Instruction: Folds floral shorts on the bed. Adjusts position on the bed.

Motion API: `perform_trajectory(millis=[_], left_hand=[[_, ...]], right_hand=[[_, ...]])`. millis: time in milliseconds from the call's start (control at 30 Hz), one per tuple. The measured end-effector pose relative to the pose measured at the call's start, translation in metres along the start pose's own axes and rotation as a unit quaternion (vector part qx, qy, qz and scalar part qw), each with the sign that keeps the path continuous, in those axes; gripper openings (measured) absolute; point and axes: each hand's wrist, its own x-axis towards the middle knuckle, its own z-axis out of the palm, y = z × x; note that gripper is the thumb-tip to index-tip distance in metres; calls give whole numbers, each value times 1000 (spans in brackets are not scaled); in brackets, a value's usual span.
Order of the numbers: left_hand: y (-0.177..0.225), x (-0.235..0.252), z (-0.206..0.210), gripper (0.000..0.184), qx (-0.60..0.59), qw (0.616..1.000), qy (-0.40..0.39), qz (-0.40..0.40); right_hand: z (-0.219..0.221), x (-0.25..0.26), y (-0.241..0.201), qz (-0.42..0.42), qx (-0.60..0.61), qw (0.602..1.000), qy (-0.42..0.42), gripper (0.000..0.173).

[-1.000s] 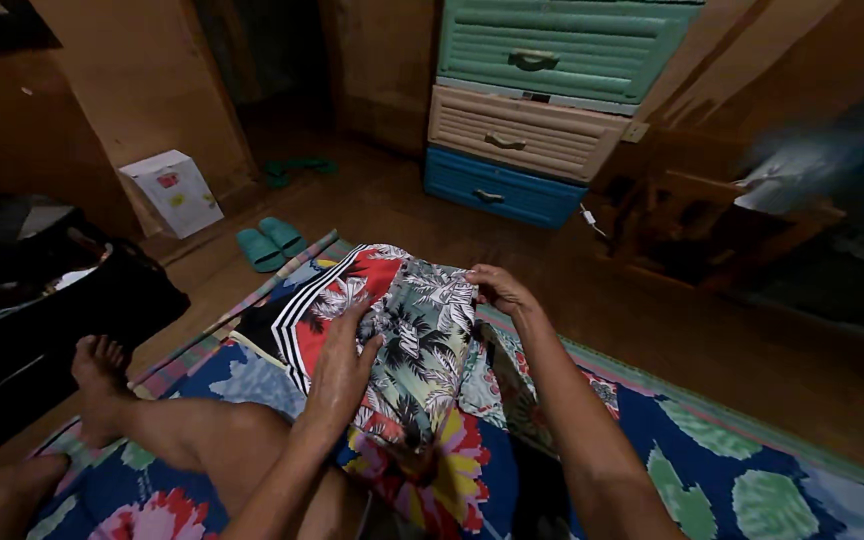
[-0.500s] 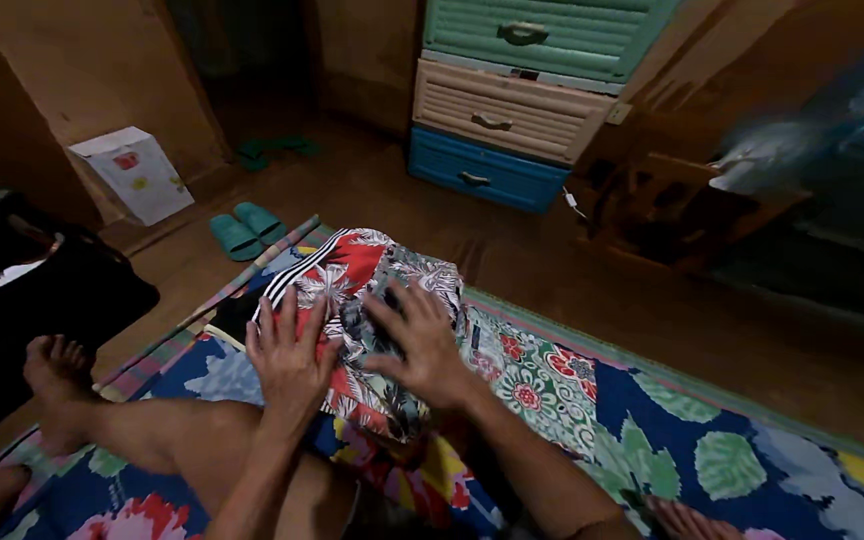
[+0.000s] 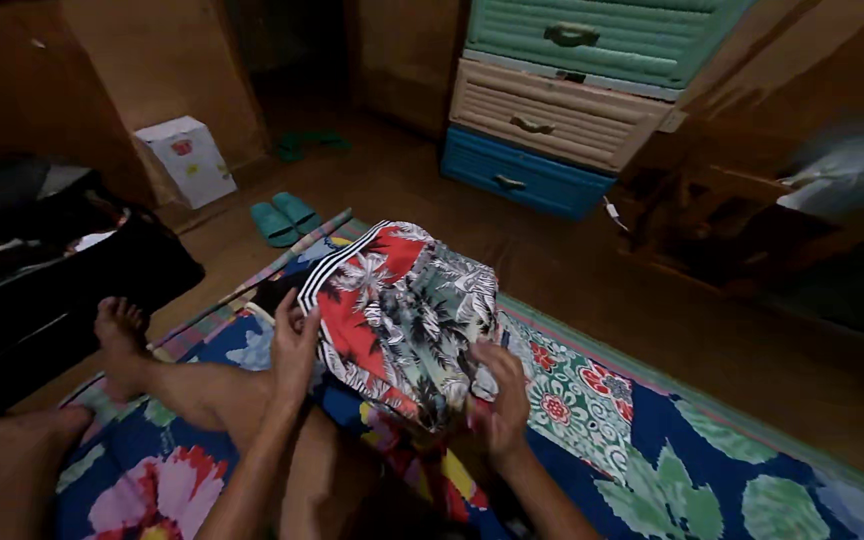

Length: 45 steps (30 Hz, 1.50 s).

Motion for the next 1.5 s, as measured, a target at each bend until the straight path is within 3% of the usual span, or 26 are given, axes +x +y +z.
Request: perform_trajectory(millis=[67, 133, 233, 367, 533, 700, 800, 900, 1033, 1200, 1300, 1433, 1500], left_hand=[[2, 9, -3, 60, -55, 998, -31, -28], [1, 19, -2, 56, -73, 997, -26, -22], [-1, 26, -1, 43, -56, 997, -27, -51], [0, 21, -9, 50, -29, 998, 23, -48], [3, 12, -2, 45, -25, 1000, -11, -2], [1, 5, -2, 52, 34, 999, -12, 32], [-3, -5, -9, 52, 33, 998, -19, 52], [5, -21, -49, 50, 69, 995, -69, 36], [17, -68, -132, 41, 150, 976, -160, -8], [33, -185, -207, 25, 210, 953, -208, -71], [40, -268, -220, 15, 167, 947, -238, -135], [-25, -402, -214, 23, 102, 987, -106, -59], [-12, -413, -197, 26, 148, 978, -111, -100]], right_hand=[[8, -18, -7, -66, -29, 996, -54, 69], [24, -29, -9, -93, -58, 991, -83, 62], [41, -31, -14, -100, -98, 987, -75, 49], [41, -26, -16, -104, -101, 987, -67, 47], [35, -21, -16, -97, -79, 989, -82, 72], [13, 7, -17, -2, 1, 995, -103, 95], [3, 24, -21, -18, 30, 998, -47, 87], [-3, 30, -50, -69, 112, 988, -76, 58], [18, 11, -84, -71, 275, 935, -213, 33], [44, -20, -118, -65, 427, 783, -446, 28], [46, -42, -138, -129, 454, 707, -527, 27], [39, -63, -161, -234, 462, 670, -531, 25], [33, -69, -169, -267, 459, 668, -521, 23]])
